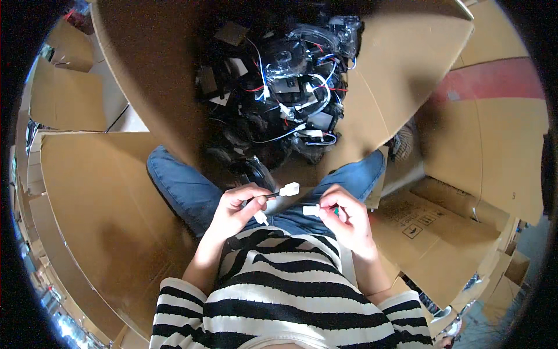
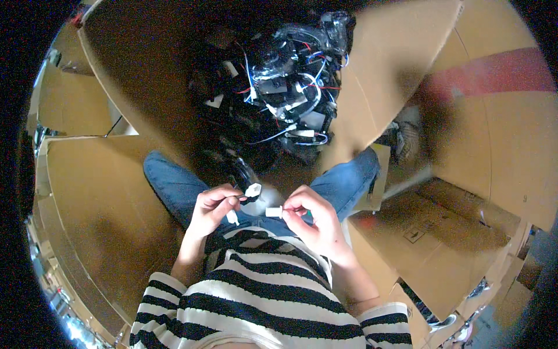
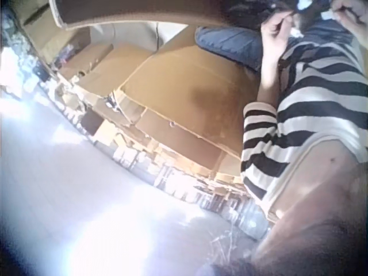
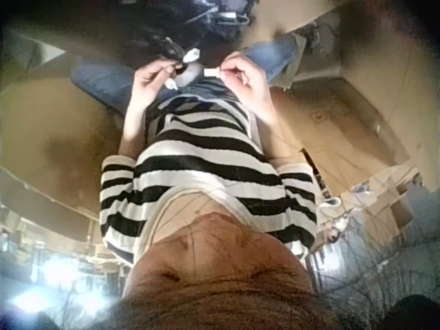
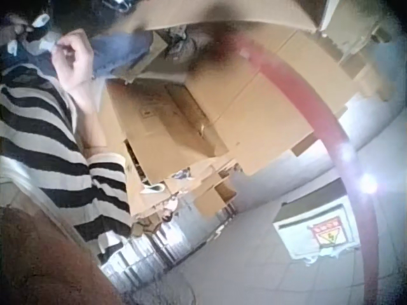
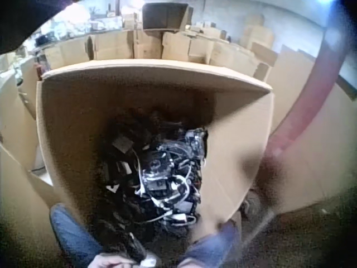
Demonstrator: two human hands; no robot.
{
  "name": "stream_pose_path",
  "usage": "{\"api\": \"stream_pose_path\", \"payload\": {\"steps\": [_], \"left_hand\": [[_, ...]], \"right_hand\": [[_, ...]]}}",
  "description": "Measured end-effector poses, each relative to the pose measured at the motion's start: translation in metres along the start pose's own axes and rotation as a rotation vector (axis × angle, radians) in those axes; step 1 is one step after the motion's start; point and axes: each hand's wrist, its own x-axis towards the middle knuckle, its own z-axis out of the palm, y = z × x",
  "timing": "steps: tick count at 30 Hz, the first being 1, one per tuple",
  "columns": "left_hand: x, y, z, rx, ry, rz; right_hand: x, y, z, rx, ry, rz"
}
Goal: The person sits on the floor between two large cardboard boxes filled with electronic components. They repeatedly pick up small black devices with attached wires from one box, inspect them, and place them into the other box.
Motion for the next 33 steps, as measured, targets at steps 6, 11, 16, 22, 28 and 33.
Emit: {"api": "stream_pose_path", "payload": {"steps": [6,11,16,22,28,33], "left_hand": [[0.001,-0.003,-0.003,0.034,-0.063,0.029],[0.007,0.0,-0.004,0.148,-0.139,0.131],[0.012,0.005,-0.006,0.21,-0.182,0.133],[0.022,0.016,0.001,0.295,-0.192,0.123],[0.056,0.087,0.009,0.541,-0.219,0.09],[0.06,0.194,0.003,0.929,-0.407,0.062]], "right_hand": [[0.006,0.001,-0.002,0.007,-0.017,-0.028],[0.01,-0.002,-0.007,-0.081,-0.014,-0.005],[0.011,-0.006,-0.014,-0.399,-0.033,-0.048],[0.011,-0.002,-0.021,-0.278,0.021,0.007],[-0.008,0.0,-0.047,0.125,0.183,0.077],[-0.033,0.011,-0.056,0.017,0.178,0.037]]}}
